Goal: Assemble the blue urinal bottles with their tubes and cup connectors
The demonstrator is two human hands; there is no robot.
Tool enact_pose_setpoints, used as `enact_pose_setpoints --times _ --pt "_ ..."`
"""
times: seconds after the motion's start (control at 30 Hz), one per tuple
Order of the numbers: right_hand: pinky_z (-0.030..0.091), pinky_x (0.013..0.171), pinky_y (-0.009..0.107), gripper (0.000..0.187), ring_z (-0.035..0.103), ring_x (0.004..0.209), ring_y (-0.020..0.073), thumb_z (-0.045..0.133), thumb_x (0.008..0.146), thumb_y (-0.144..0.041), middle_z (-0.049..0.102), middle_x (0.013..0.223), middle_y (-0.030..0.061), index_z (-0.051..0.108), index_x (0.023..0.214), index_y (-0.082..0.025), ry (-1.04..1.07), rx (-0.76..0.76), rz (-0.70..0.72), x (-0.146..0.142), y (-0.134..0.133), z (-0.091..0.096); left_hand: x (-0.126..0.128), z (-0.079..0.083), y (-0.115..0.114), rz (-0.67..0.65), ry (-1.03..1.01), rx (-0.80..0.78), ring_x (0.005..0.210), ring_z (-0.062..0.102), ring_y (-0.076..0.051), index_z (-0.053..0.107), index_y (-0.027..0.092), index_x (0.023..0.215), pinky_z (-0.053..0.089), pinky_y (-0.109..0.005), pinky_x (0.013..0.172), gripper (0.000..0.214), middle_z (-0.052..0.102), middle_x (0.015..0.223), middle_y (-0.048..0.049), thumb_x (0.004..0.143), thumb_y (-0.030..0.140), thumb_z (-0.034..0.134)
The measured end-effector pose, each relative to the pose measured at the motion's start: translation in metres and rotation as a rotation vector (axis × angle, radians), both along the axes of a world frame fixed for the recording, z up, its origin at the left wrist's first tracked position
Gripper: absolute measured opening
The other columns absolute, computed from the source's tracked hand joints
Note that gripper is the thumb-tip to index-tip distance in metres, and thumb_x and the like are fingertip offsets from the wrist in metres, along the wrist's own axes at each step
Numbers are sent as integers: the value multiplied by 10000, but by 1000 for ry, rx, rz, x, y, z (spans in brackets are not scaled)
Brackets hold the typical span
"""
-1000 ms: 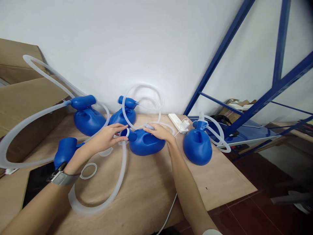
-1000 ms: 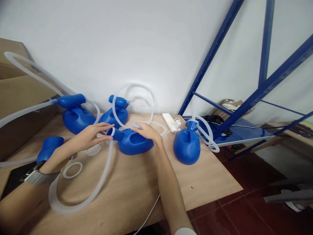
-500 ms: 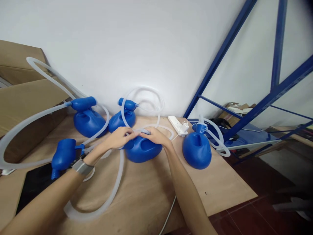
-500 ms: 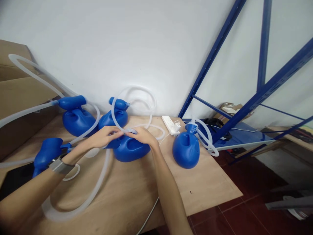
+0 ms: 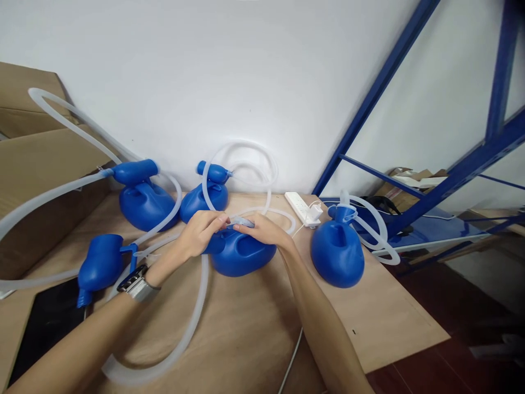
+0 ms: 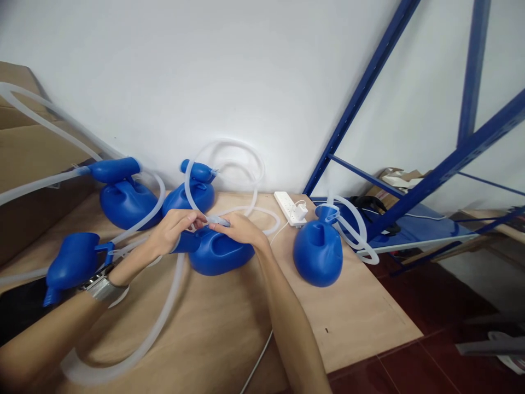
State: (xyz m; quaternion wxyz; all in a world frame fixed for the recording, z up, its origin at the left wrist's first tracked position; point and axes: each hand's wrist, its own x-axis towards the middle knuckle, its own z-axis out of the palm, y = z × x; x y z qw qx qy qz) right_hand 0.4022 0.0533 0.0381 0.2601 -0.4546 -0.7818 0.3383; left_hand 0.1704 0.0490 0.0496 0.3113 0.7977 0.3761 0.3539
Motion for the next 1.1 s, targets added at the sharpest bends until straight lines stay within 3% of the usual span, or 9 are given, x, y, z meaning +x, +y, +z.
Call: enact_pose_setpoints --times 0.17,0.3,0.43,0.5,0.57,0.67,0.8,0.97,1.1 --pt "509 786 301 413 672 867 239 610 971 -591 742 845 -6 752 903 -209 -3 38 18 1 0 1 -2 0 8 207 4 38 833 712 -247 711 171 875 536 -331 785 593 773 849 -100 995 569 288" --pt "504 793 300 416 676 895 244 586 989 -581 760 895 10 745 945 -200 -10 65 -41 7 0 1 -40 13 3 325 144 91 899 706 -280 704 191 895 503 -353 817 486 779 938 -100 968 577 418" --pt "509 759 316 449 688 801 237 562 1000 -590 759 853 32 717 902 -180 -62 79 -196 19 3 -1 -99 12 -23 470 786 72 937 712 -357 729 235 1039 495 -387 730 454 769 1017 -132 986 543 400" --pt "536 814 343 446 718 848 252 561 1005 -586 782 941 60 729 987 -173 -71 83 -219 24 5 -2 -120 -1 -41 367 1012 21 1037 704 -396 716 204 1174 513 -422 750 431 742 1176 -185 965 475 455" --pt "534 971 391 440 727 1071 291 590 1002 -552 776 1188 117 725 1170 -168 -75 123 -240 26 7 -3 -130 -18 -58 217 1113 -36 1185 656 -414 717 200 1202 533 -428 780 395 709 1281 -189 874 366 573" --pt "434 1169 450 512 611 1361 319 646 989 -484 652 1465 165 648 1390 -165 -98 191 -291 25 7 -3 -131 -44 -75 138 1153 -44 1248 614 -439 724 196 1203 551 -464 808 445 695 1302 -199 772 235 622" --pt "423 1191 461 510 599 1385 314 641 1006 -460 638 1488 161 632 1426 -173 -131 216 -269 23 3 0 -130 -59 -77 68 1093 45 1126 674 -385 722 188 1214 542 -495 910 484 700 1252 -191 794 106 495" --pt "460 1135 437 430 647 1303 312 617 1023 -480 700 1393 150 692 1326 -184 -178 232 -255 26 0 2 -144 -37 -65 57 883 88 1089 664 -329 731 243 1152 525 -437 986 359 647 1268 -129 852 258 536" --pt "477 1074 417 374 691 1159 283 582 1036 -480 765 1214 132 744 1158 -165 -123 237 -172 27 3 0 -163 -11 -48 425 811 252 1103 615 -346 678 192 1215 497 -492 1033 433 546 1315 -165 988 398 372"
